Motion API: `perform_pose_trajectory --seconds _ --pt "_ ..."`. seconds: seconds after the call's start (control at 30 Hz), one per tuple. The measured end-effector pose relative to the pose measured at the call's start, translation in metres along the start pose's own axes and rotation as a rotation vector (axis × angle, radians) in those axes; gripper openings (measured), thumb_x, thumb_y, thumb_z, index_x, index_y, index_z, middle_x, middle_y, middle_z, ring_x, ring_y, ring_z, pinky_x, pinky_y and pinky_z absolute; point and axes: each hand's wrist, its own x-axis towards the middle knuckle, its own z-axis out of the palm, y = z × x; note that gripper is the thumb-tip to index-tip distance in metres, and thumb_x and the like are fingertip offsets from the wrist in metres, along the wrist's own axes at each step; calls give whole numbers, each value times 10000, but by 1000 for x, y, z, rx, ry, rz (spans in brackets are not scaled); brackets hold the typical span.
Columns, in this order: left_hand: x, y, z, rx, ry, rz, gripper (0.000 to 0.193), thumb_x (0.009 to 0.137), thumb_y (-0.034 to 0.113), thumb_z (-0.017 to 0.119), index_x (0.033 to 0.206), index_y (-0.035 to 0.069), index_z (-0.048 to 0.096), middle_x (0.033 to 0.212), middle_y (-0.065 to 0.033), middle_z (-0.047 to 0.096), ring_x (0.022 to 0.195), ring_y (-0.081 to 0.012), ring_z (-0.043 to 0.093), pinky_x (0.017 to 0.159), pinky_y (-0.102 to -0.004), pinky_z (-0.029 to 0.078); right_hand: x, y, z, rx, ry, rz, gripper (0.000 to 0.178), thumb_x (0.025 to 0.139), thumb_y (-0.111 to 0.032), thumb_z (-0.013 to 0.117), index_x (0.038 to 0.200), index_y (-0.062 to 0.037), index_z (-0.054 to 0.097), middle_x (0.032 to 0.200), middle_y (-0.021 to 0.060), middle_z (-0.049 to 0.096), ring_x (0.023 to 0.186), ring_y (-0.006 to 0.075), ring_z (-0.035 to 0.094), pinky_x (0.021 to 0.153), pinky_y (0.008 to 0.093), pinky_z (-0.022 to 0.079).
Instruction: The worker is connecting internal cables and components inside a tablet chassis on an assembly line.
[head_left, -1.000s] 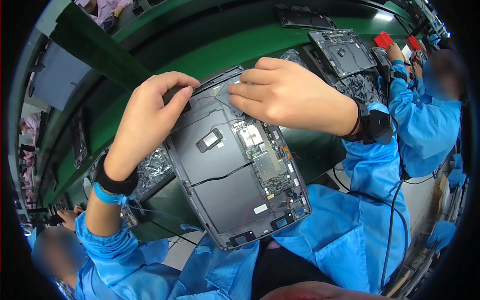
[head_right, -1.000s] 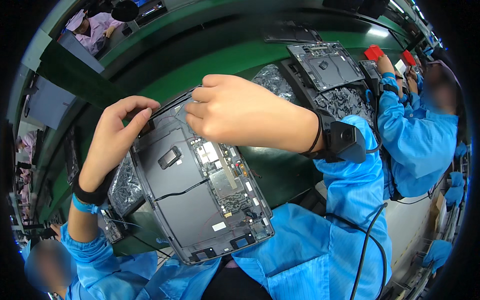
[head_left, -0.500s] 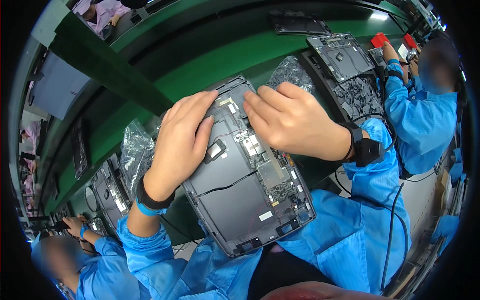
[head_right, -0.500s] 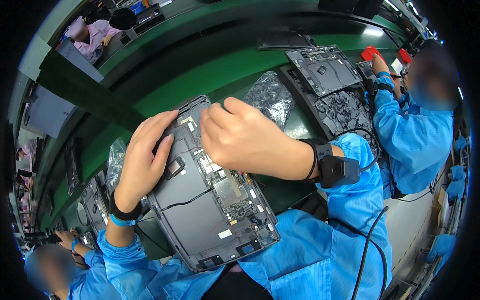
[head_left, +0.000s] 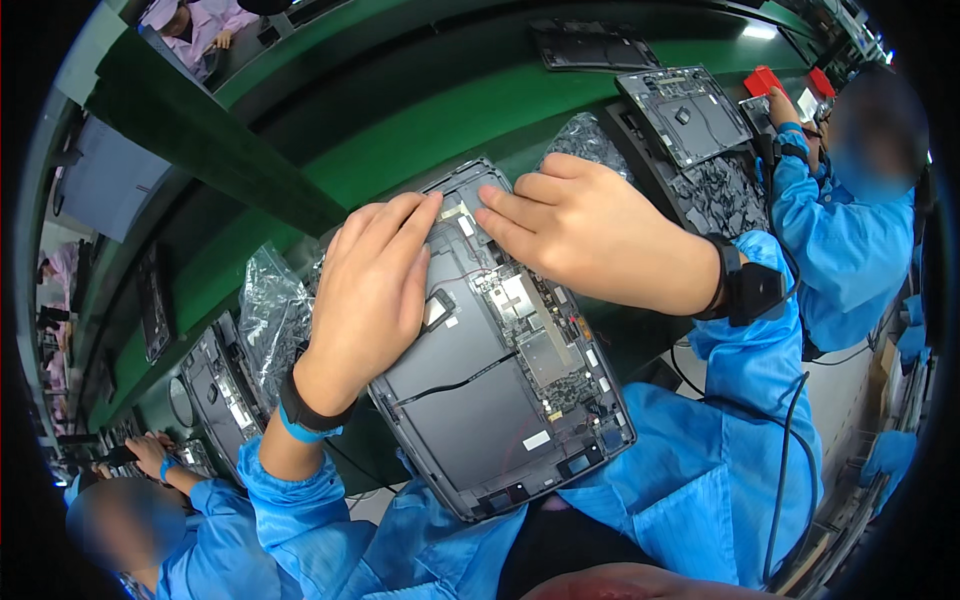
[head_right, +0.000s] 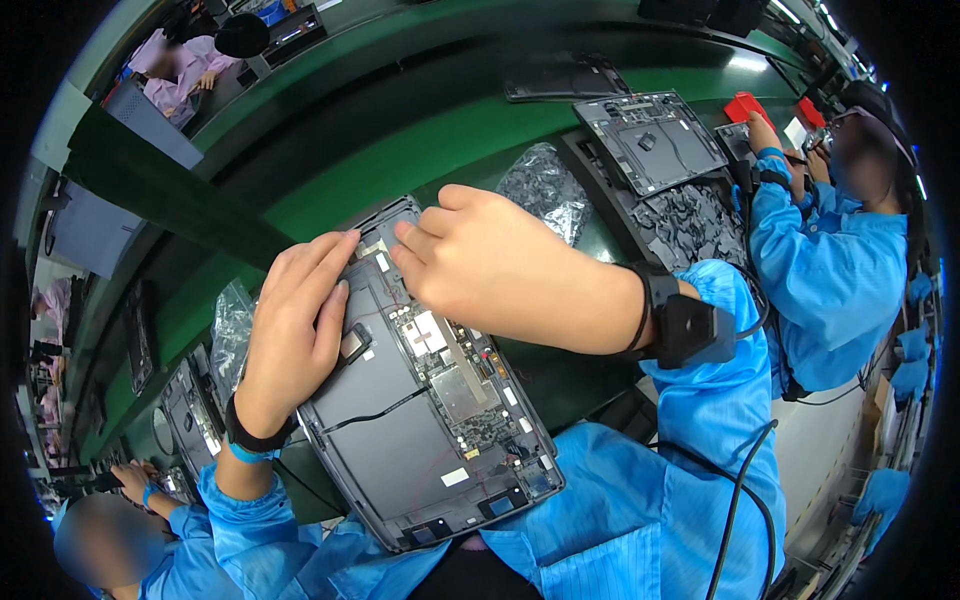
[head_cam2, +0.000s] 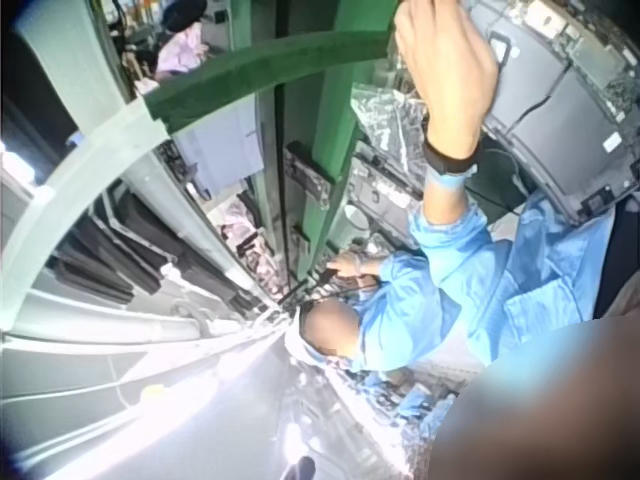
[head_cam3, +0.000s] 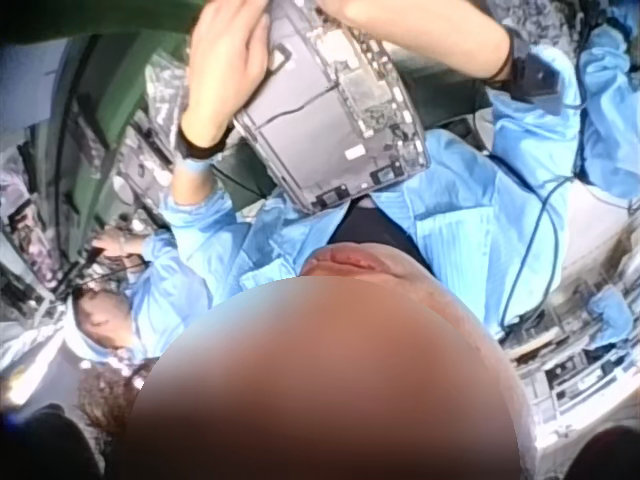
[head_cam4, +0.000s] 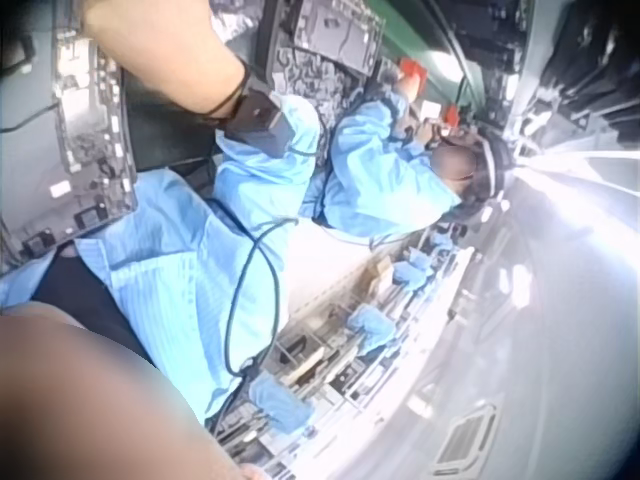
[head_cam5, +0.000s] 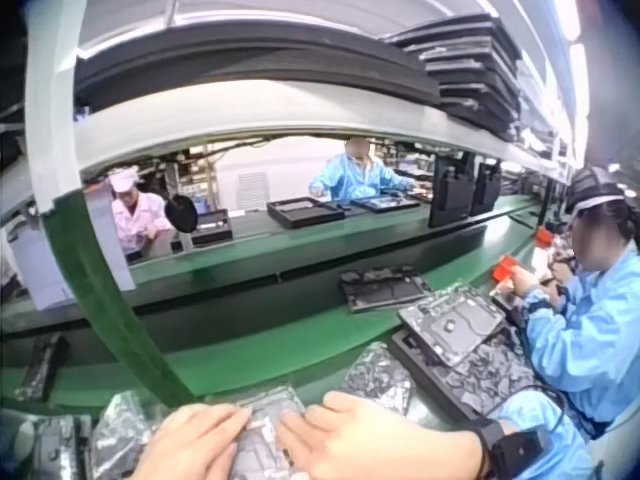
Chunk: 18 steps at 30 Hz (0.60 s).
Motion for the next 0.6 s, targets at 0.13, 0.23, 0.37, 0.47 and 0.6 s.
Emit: perform_pose_trajectory --seconds 0.13,0.23,0.37,0.47,0.6 --pt "-1 -1 2 -29 -2 -1 403 795 -13 581 1198 -31 585 1157 -143 592 1011 -336 545 912 -416 440 0 -4 1 58 -32 8 389 653 -128 630 993 52 684 1085 142 678 958 225 587 830 335 457" --pt "2 0 3 -33 8 7 403 790 -13 582 1193 -35 589 1156 -148 600 1006 -339 551 915 -413 440 0 -12 1 104 -111 54 413 614 -108 638 988 59 686 1083 142 678 1009 249 580 858 358 452" --pt "-4 -4 -1 16 -12 -4 387 843 -12 525 1225 -9 585 1208 -180 600 1059 -355 560 950 -397 437 0 6 16 321 122 95 393 603 -19 625 986 21 702 1042 127 688 1027 257 586 863 366 453" --pt "-1 -5 1 17 7 9 382 864 -4 509 1239 4 579 1205 -177 606 1072 -340 561 958 -386 431 -13 26 19 426 191 227 422 701 -30 645 1117 -76 694 1090 88 679 1038 253 576 925 356 440" --pt "-3 -7 5 -47 64 -14 350 881 18 522 1224 12 597 1189 -168 622 1080 -330 568 964 -381 430 -7 14 41 678 353 495 483 781 -97 697 1256 -72 609 1212 103 628 1084 230 563 982 347 422"
